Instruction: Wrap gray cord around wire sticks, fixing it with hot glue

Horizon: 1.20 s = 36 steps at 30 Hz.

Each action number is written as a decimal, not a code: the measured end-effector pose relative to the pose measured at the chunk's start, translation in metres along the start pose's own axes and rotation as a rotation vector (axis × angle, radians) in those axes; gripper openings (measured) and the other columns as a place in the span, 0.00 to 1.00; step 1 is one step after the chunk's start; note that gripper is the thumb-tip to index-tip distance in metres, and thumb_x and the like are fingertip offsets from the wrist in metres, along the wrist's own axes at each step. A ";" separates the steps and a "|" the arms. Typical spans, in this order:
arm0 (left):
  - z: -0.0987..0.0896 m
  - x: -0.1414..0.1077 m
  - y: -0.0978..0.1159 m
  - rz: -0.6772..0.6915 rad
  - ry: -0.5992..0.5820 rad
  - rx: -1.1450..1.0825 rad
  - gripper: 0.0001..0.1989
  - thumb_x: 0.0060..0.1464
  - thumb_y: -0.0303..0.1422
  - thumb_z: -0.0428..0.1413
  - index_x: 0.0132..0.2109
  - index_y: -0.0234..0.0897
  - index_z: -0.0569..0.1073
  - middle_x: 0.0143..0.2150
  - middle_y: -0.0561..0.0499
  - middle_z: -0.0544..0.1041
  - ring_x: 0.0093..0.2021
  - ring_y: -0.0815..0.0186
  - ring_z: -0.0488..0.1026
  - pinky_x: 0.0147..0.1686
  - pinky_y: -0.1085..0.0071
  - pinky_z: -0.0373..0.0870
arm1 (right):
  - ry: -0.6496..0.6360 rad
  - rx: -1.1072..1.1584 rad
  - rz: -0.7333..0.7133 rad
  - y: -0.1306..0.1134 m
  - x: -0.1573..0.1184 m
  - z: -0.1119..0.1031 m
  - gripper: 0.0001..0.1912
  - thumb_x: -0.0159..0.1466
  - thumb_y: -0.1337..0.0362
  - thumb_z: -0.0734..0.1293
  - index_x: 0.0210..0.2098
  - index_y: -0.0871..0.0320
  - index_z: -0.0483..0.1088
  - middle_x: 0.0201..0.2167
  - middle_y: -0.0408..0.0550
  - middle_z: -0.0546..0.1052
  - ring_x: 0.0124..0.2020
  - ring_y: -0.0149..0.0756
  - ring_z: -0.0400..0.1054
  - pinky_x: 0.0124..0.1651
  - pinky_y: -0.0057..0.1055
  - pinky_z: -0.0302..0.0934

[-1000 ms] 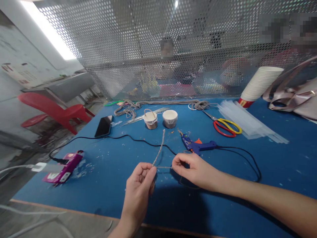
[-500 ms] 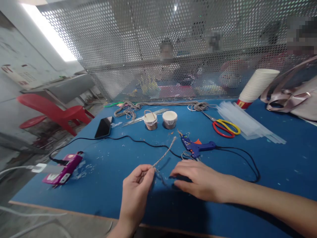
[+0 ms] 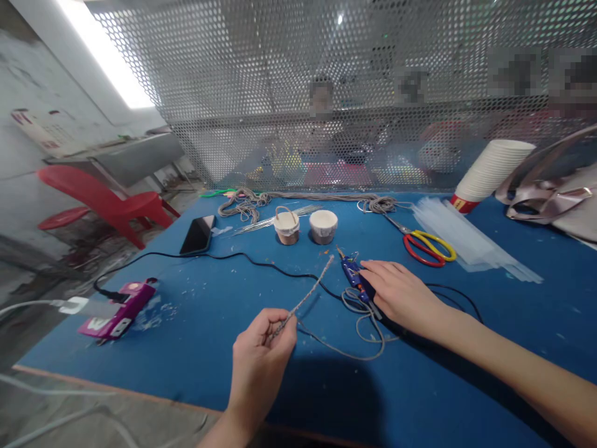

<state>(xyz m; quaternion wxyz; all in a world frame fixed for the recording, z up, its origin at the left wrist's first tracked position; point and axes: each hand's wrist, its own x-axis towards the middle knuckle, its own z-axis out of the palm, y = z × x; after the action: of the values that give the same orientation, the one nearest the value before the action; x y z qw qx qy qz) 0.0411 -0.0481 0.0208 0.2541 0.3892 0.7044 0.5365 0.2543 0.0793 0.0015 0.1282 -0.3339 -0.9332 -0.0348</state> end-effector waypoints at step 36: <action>0.004 0.007 0.001 -0.177 -0.294 -0.445 0.09 0.50 0.37 0.58 0.33 0.37 0.68 0.17 0.63 0.56 0.17 0.77 0.49 0.17 0.80 0.49 | 0.066 1.128 0.190 -0.082 0.039 -0.019 0.05 0.58 0.68 0.65 0.28 0.60 0.73 0.24 0.41 0.70 0.26 0.27 0.60 0.29 0.23 0.55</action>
<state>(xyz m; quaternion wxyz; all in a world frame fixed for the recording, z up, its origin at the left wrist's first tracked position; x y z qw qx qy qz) 0.0402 -0.0404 0.0206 0.4786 0.3344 0.5562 0.5915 0.1777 0.0369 0.0320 0.3180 -0.2950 -0.7688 0.4699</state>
